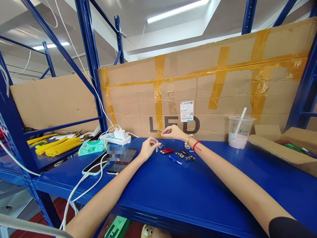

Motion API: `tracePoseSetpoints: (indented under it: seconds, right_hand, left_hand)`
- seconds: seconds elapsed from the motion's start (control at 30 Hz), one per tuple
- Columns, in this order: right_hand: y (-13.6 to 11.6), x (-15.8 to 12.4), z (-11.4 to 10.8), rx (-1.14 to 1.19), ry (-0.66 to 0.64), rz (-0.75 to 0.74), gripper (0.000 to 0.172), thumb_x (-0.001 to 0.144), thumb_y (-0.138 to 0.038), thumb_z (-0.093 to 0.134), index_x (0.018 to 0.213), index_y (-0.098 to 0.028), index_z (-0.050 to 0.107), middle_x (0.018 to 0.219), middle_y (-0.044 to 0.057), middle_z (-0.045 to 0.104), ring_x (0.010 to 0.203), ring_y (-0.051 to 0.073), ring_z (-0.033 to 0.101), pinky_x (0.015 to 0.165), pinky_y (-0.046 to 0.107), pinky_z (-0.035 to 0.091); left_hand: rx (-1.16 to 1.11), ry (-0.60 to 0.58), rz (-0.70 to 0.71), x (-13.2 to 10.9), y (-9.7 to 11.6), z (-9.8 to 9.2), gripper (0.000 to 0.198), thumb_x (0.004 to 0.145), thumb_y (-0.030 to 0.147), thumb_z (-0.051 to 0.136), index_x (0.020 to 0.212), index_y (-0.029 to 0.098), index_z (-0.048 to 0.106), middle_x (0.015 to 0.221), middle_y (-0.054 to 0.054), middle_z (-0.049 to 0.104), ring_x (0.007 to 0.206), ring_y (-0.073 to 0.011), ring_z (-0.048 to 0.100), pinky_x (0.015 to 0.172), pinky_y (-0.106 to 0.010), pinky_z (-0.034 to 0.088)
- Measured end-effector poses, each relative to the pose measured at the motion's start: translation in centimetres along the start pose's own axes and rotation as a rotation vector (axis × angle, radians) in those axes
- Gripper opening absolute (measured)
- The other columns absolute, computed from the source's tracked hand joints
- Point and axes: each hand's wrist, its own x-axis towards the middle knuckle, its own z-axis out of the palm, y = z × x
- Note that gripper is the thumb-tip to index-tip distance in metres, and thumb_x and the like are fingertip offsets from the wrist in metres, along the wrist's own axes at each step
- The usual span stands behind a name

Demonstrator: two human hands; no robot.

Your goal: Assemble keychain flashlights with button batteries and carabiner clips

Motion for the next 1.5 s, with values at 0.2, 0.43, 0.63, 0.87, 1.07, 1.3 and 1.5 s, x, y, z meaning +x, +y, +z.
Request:
tracePoseSetpoints:
  seconds: [0.2,0.43,0.63,0.87,1.07,1.3,1.5]
  right_hand:
    - [-2.4,0.4,-0.1,0.030,-0.189,-0.149,0.024,0.066,-0.030,0.064,0.077,-0.011,0.073,0.069,0.006,0.070,0.060,0.013,0.061,0.053,0.020,0.045]
    - [-3.3,0.3,-0.1,-0.055,-0.207,-0.172,0.017,0.064,-0.026,0.063,0.072,-0.015,0.074,0.066,0.004,0.070,0.060,0.013,0.061,0.053,0.019,0.043]
    - [-3.7,0.6,-0.1,-0.068,-0.293,-0.183,0.015,0.061,-0.022,0.066,0.071,-0.016,0.074,0.066,0.003,0.070,0.061,0.013,0.061,0.053,0.019,0.042]
    - [-4.2,0.6,0.0,-0.162,-0.336,-0.172,0.014,0.062,-0.023,0.065,0.070,-0.015,0.073,0.064,0.001,0.068,0.057,0.010,0.055,0.048,0.018,0.036]
    - [-4.0,0.6,0.4,-0.136,-0.414,-0.142,0.015,0.067,-0.020,0.058,0.066,-0.014,0.072,0.052,-0.002,0.059,0.049,0.006,0.044,0.046,0.019,0.030]
    - [-3.5,0.5,0.5,-0.193,-0.328,-0.151,0.021,0.070,-0.033,0.064,0.075,-0.015,0.072,0.067,0.001,0.066,0.059,0.009,0.053,0.051,0.019,0.034]
    - [-1.0,0.4,0.6,-0.185,-0.166,-0.050,0.028,0.082,-0.040,0.053,0.093,-0.019,0.068,0.093,0.005,0.069,0.083,0.015,0.061,0.069,0.023,0.045]
  left_hand:
    - [-0.020,-0.002,-0.019,-0.1,-0.2,0.0,0.031,0.059,0.040,0.073,0.069,0.016,0.055,0.063,0.000,0.065,0.061,-0.0144,0.061,0.058,-0.025,0.046]
    - [-0.006,-0.003,-0.029,-0.2,0.2,-0.1,0.035,0.057,0.044,0.073,0.062,0.016,0.053,0.061,0.000,0.064,0.057,-0.0140,0.060,0.054,-0.024,0.047]
    - [-0.027,0.001,-0.035,-0.1,0.0,0.0,0.035,0.056,0.043,0.073,0.061,0.017,0.050,0.059,0.001,0.063,0.055,-0.0132,0.059,0.054,-0.024,0.046]
    - [-0.050,0.008,-0.046,-0.1,0.1,0.0,0.040,0.051,0.047,0.074,0.061,0.016,0.051,0.058,0.000,0.063,0.053,-0.0140,0.058,0.053,-0.024,0.044]
    - [-0.027,-0.008,-0.017,-0.2,0.4,-0.2,0.036,0.054,0.041,0.073,0.058,0.018,0.046,0.058,0.000,0.065,0.058,-0.0164,0.062,0.054,-0.023,0.044]
    - [0.068,-0.075,-0.054,0.0,-0.1,-0.2,0.034,0.054,0.039,0.074,0.074,0.016,0.057,0.066,0.000,0.067,0.061,-0.0166,0.063,0.059,-0.025,0.046]
    - [0.161,0.197,-0.175,1.0,-0.9,-1.6,0.022,0.067,0.024,0.065,0.086,0.013,0.061,0.076,-0.005,0.069,0.067,-0.0167,0.065,0.066,-0.026,0.049]
